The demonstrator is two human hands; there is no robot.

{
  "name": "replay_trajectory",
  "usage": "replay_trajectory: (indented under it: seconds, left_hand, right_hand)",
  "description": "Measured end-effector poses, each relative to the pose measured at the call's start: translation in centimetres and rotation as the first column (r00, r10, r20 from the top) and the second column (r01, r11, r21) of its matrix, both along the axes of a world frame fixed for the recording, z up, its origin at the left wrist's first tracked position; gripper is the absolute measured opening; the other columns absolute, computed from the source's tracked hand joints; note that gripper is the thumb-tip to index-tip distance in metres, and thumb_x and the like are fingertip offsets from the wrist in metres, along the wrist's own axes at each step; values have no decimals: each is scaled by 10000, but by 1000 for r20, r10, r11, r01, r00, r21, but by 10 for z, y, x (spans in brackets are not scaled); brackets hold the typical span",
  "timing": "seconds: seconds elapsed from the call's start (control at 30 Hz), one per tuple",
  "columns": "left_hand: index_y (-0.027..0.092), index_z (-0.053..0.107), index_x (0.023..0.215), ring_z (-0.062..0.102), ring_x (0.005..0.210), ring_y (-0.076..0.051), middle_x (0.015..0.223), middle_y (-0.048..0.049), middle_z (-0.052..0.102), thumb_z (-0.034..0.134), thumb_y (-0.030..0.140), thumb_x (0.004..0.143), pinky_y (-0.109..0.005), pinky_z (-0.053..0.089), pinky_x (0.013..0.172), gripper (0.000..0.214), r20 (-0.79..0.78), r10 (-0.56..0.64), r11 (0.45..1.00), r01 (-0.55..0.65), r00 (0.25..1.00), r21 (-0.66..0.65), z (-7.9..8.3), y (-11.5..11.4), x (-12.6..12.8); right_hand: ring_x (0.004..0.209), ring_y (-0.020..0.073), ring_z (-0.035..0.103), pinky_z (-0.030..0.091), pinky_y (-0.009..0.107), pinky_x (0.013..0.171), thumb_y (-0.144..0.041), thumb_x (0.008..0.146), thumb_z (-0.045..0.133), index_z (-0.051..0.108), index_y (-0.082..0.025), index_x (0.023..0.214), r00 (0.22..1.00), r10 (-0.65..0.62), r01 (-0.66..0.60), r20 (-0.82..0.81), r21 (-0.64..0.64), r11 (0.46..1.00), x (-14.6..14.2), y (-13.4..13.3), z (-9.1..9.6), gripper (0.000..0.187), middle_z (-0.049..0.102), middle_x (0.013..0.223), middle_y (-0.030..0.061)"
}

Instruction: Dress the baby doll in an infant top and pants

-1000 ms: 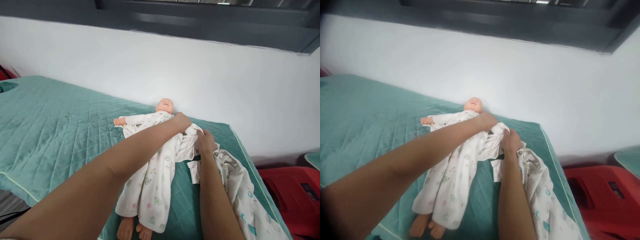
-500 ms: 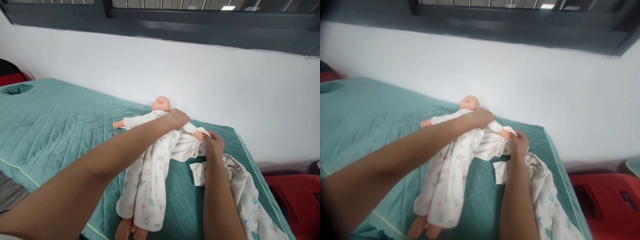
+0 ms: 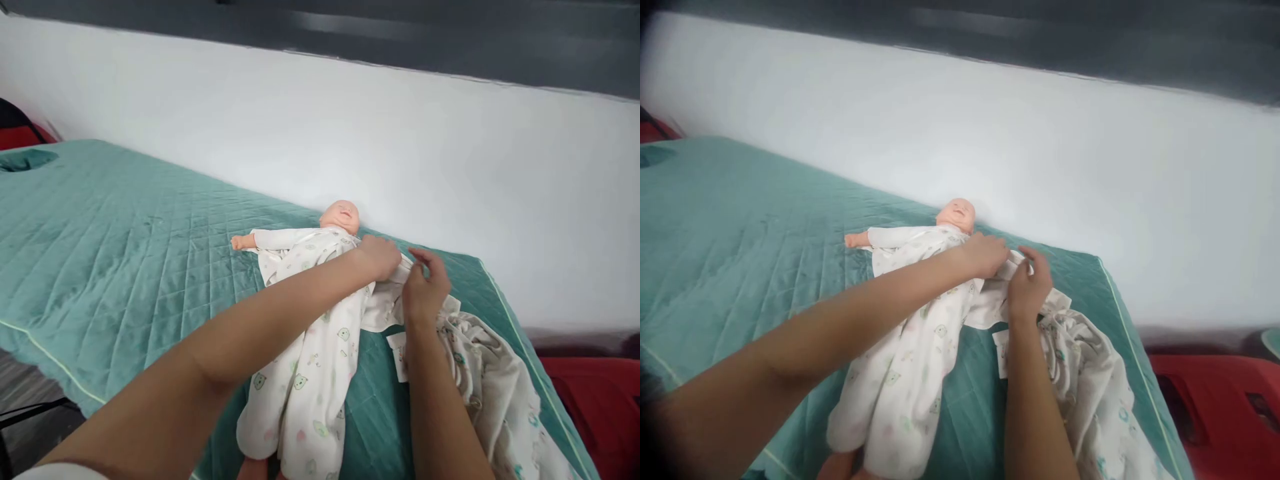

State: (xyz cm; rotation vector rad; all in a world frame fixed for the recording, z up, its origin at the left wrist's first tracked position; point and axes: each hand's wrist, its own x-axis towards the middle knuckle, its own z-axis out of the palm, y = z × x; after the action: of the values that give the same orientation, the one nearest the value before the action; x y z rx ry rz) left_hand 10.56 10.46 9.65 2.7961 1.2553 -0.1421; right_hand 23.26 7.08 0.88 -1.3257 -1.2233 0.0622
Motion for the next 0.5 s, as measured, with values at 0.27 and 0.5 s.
replay_trajectory:
  seconds: [0.27,0.5]
  left_hand:
    - [227,649,1202,583,1228,-267,1341,-88,639,447,518,970,-372,466,995,424,605,327,944,-285,726,-167,-13,-12,-122]
    - [166,602,1139,571,1160,-267,1239,-117,615,608,467,907,-388,480,942,380,715,354,923,-346,603,-165,-39,-9,-125]
  right_hand:
    - [1430,258,439,312,466,1223,-514,912,607,568,-262,1381,840,510,-542,-183,-301,785,-64,-17,7,534,519,1517,63]
    - [1514,300,302,264,502,1253,-534,754,795,388,-293,1516,779,580,-619,-238,-438,651,-64,-15,9,897,343,1636,60]
